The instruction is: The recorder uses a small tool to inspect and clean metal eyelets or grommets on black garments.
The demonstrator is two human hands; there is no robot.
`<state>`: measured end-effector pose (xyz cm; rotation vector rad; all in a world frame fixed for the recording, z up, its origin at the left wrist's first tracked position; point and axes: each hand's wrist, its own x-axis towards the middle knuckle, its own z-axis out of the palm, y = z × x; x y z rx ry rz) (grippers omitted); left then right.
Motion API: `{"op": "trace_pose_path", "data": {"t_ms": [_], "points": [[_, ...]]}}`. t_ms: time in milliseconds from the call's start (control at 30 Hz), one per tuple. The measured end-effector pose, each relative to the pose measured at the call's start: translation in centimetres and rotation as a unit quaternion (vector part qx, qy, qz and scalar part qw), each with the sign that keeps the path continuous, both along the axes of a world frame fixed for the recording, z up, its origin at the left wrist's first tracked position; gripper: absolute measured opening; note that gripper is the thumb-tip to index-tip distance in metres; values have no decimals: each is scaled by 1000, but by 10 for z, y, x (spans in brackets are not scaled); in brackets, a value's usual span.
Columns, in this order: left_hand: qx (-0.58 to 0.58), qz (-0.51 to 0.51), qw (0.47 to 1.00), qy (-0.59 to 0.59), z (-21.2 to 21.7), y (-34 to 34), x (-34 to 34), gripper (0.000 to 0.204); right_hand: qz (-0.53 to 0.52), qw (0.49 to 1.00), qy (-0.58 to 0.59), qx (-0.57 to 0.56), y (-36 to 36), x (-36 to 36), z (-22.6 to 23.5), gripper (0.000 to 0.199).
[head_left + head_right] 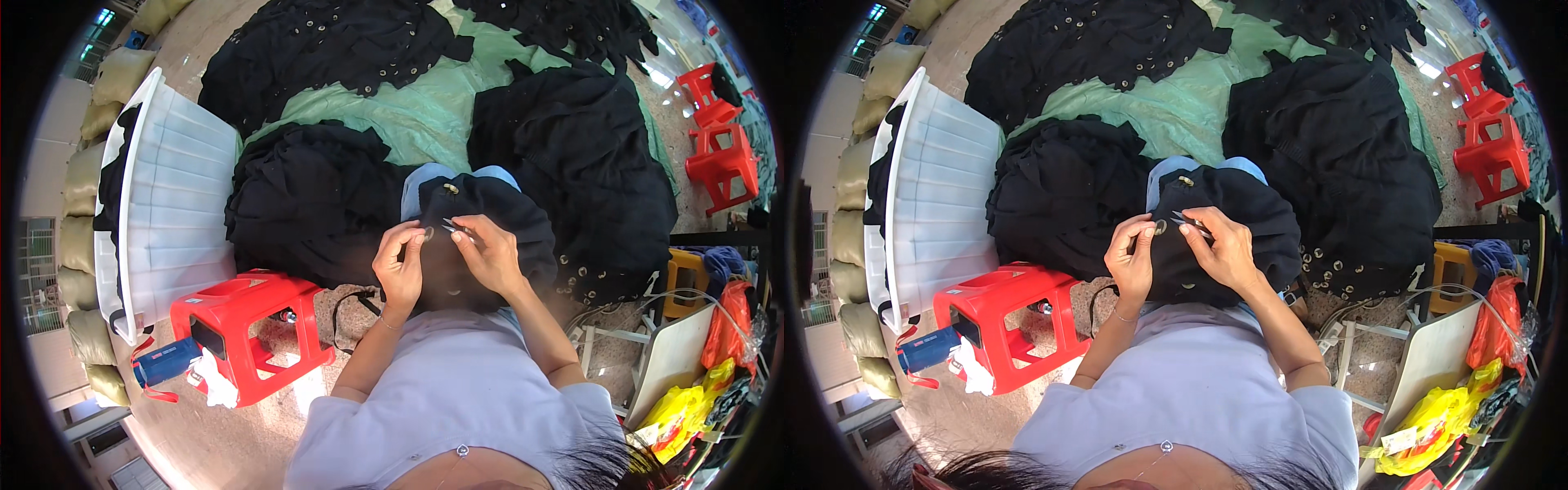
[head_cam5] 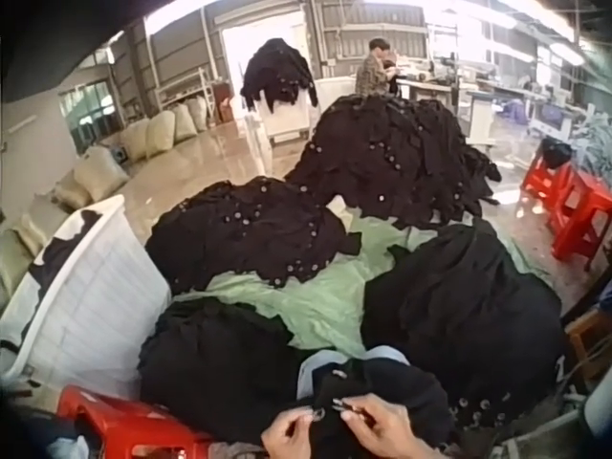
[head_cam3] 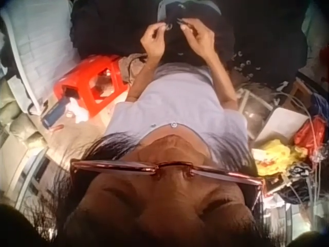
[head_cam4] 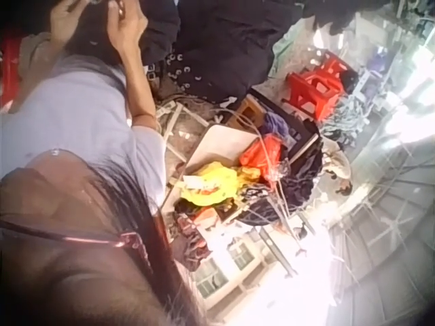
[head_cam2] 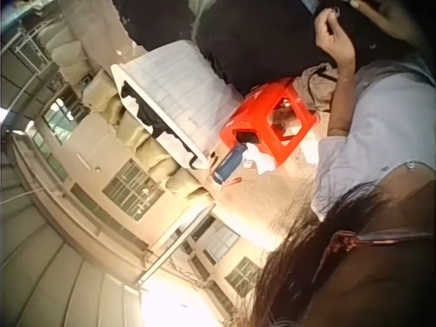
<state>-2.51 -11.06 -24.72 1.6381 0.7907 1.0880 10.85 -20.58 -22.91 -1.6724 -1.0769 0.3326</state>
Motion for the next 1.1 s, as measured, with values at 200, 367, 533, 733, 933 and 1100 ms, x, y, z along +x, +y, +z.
{"op": "trace_pose_path", "data": {"t_ms": [200,367,533,733,933,1100], "points": [[-86,-17,996,-31,-8,2,-7,2,36,995,-92,-1,2,-1,0,20],[-212,-76,969,-99,-8,5,-7,2,50,987,-150,1,7,-3,0,21],[-291,-96,942,-137,-7,5,-8,4,44,983,-181,7,10,-5,-3,22],[-306,-111,936,-138,-8,4,-8,5,14,982,-186,30,11,-8,-5,20],[-322,-119,928,-144,-6,3,-8,7,-33,993,-114,27,9,-9,-14,15],[-469,-117,870,-101,-3,9,-11,39,-48,988,140,50,10,1,-21,29]]}}
